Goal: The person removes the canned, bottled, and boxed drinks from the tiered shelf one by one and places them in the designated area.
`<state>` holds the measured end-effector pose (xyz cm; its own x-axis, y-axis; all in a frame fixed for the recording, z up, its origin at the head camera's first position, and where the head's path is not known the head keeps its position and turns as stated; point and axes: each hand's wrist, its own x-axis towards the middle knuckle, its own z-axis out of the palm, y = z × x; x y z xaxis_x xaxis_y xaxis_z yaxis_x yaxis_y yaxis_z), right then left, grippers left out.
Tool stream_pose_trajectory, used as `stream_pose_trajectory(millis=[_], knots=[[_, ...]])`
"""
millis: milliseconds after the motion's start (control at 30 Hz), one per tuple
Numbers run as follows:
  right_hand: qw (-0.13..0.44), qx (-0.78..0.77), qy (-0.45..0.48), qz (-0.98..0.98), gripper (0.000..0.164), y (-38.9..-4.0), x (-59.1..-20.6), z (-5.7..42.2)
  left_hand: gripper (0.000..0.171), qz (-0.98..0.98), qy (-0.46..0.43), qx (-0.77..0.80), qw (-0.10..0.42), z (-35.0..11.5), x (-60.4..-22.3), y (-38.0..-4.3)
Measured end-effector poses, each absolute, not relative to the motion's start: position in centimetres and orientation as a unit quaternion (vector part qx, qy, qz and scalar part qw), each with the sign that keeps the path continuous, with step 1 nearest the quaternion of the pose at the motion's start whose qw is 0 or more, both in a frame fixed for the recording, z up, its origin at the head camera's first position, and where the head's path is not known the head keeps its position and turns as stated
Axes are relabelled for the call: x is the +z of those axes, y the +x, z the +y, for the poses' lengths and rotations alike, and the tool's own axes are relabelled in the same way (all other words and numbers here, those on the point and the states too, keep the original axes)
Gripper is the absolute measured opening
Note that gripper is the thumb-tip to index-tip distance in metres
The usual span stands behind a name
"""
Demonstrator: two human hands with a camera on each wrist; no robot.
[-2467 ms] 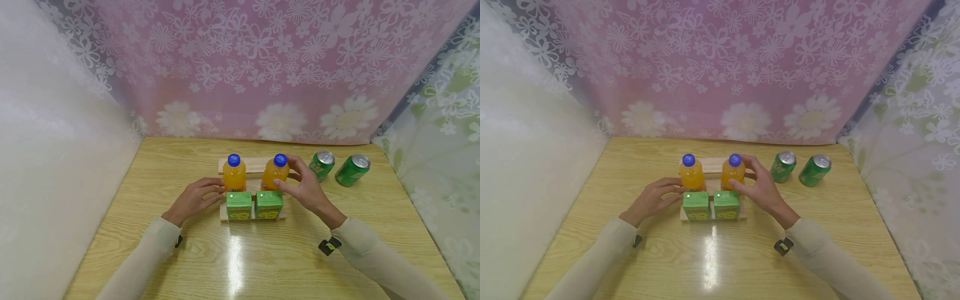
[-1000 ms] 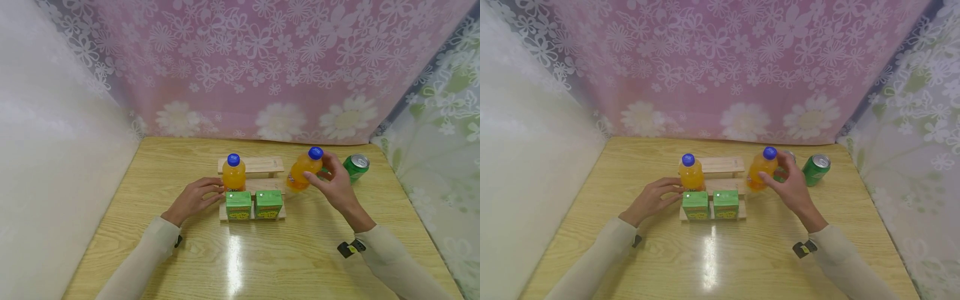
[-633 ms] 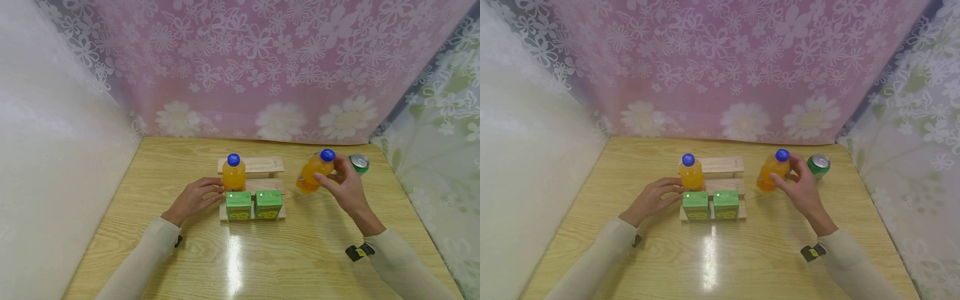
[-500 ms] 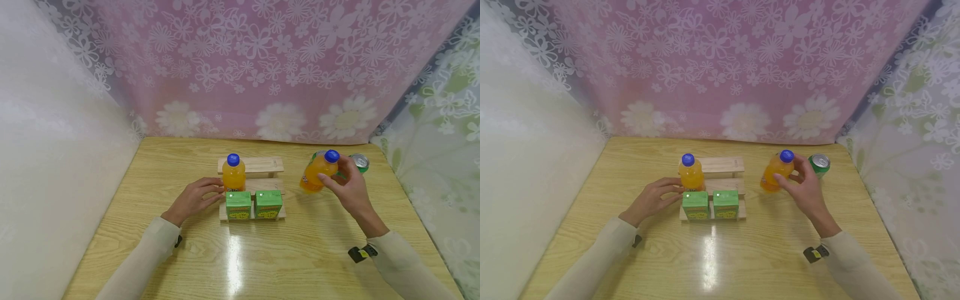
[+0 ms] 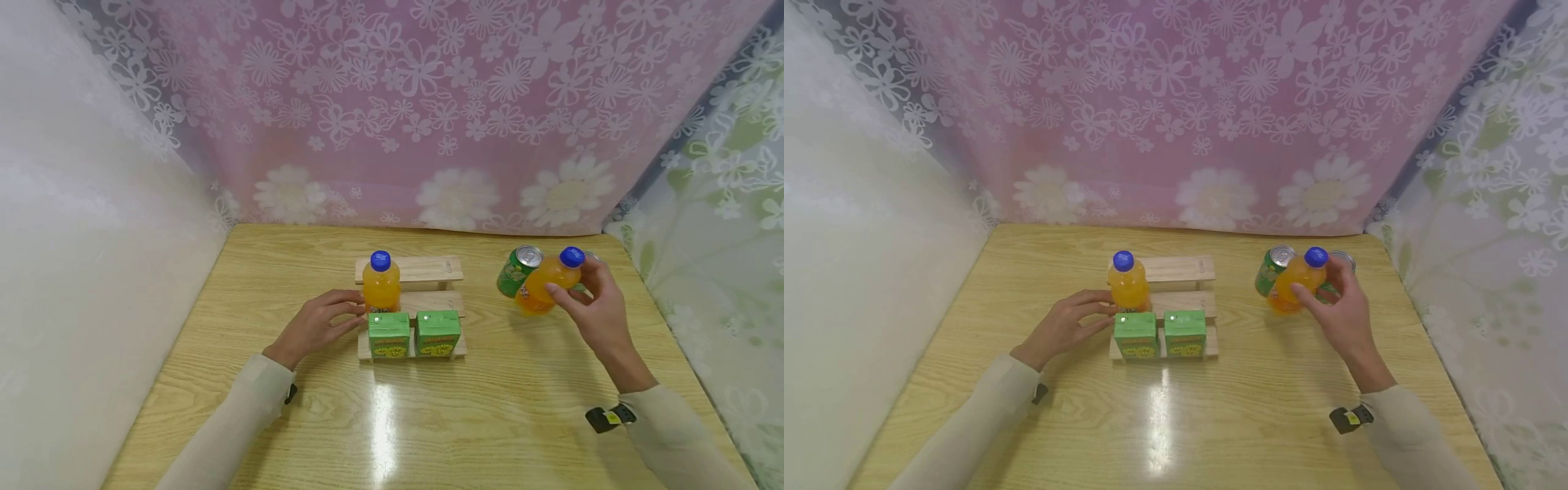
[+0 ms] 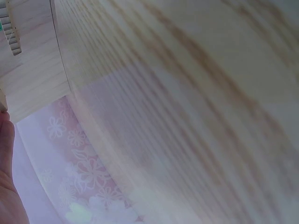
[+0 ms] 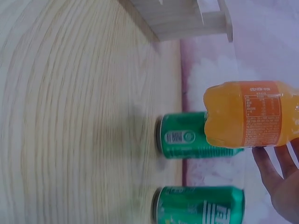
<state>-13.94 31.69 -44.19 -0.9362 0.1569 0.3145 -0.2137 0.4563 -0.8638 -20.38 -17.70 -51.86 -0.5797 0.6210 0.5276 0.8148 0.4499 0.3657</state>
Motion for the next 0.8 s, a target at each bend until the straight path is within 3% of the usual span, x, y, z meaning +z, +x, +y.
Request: stream_pose_trajectory(millis=[800], knots=[[0.167,0.504,-0.092,-0.842,0.053,-12.6,-46.5,36.9,0.024,-0.831,-0.435,-0.305,0.163,-17.7,-51.7,-20.4]])
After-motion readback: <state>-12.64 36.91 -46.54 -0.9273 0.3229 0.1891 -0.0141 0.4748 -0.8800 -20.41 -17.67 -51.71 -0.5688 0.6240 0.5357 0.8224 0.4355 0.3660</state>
